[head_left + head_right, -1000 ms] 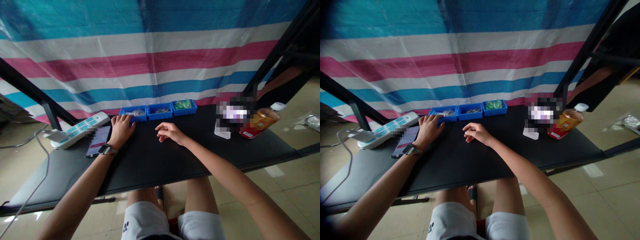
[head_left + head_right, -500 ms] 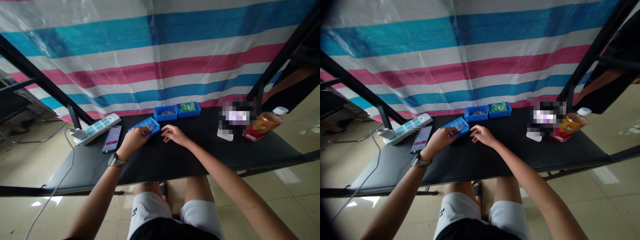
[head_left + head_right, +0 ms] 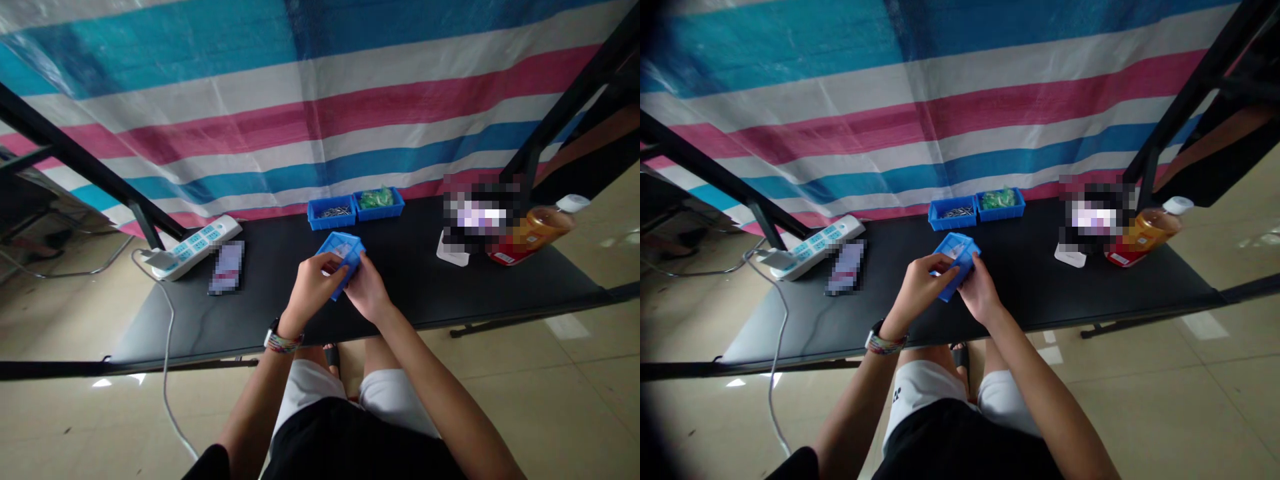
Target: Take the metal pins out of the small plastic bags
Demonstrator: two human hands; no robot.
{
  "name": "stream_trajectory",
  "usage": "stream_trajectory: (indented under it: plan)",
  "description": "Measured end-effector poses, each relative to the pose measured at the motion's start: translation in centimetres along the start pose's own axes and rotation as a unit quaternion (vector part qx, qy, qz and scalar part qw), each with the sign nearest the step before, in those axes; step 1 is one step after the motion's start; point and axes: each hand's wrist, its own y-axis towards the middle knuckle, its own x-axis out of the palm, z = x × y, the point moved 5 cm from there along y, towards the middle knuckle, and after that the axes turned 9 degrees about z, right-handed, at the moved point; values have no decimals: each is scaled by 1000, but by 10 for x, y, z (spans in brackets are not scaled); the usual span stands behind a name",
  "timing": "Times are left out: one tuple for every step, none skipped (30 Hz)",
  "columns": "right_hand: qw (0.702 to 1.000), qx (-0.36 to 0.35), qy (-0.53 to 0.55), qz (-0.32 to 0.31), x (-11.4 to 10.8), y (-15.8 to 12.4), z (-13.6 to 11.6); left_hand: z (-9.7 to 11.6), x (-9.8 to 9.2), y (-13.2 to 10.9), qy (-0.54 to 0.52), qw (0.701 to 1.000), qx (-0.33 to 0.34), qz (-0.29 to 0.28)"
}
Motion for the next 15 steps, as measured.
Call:
stream_trajectory:
  plan:
    - [1000,-14,12,3,2,-4,1,5,6,-1,-18,1000,-5,-7]
    - [999,-29,21,11,3,-7,1,9,11,-1,-41,999,-7,-12]
    - [998,-43,28,26,3,-9,1,12,16,-2,-69,997,-12,-15]
    - [997,-58,33,45,2,-11,1,15,20,-3,-94,995,-20,-18]
    - [994,-74,37,66,1,-13,0,16,24,-4,-112,993,-26,-19]
    - [992,-87,39,83,0,-14,-2,17,26,-6,-124,992,-28,-19]
    - [990,-96,37,96,-2,-14,-4,18,27,-7,-126,992,-22,-16]
    - [989,-98,32,102,-2,-15,-7,19,25,-9,-116,993,-3,-2]
    - [990,-93,23,104,-3,-14,-10,20,22,-12,-92,995,27,24]
    - [991,-83,10,102,-3,-13,-14,21,17,-14,-54,995,65,57]
    - [993,-71,-5,97,-4,-12,-17,22,12,-17,-6,990,105,91]
    - [994,-60,-25,92,-5,-10,-21,22,9,-20,43,982,142,116]
    - [993,-54,-50,91,-6,-8,-26,21,7,-23,86,974,170,124]
    - [991,-54,-81,93,-7,-5,-31,17,7,-25,117,969,186,113]
    - [987,-61,-115,97,-9,-1,-36,12,9,-25,133,969,190,87]
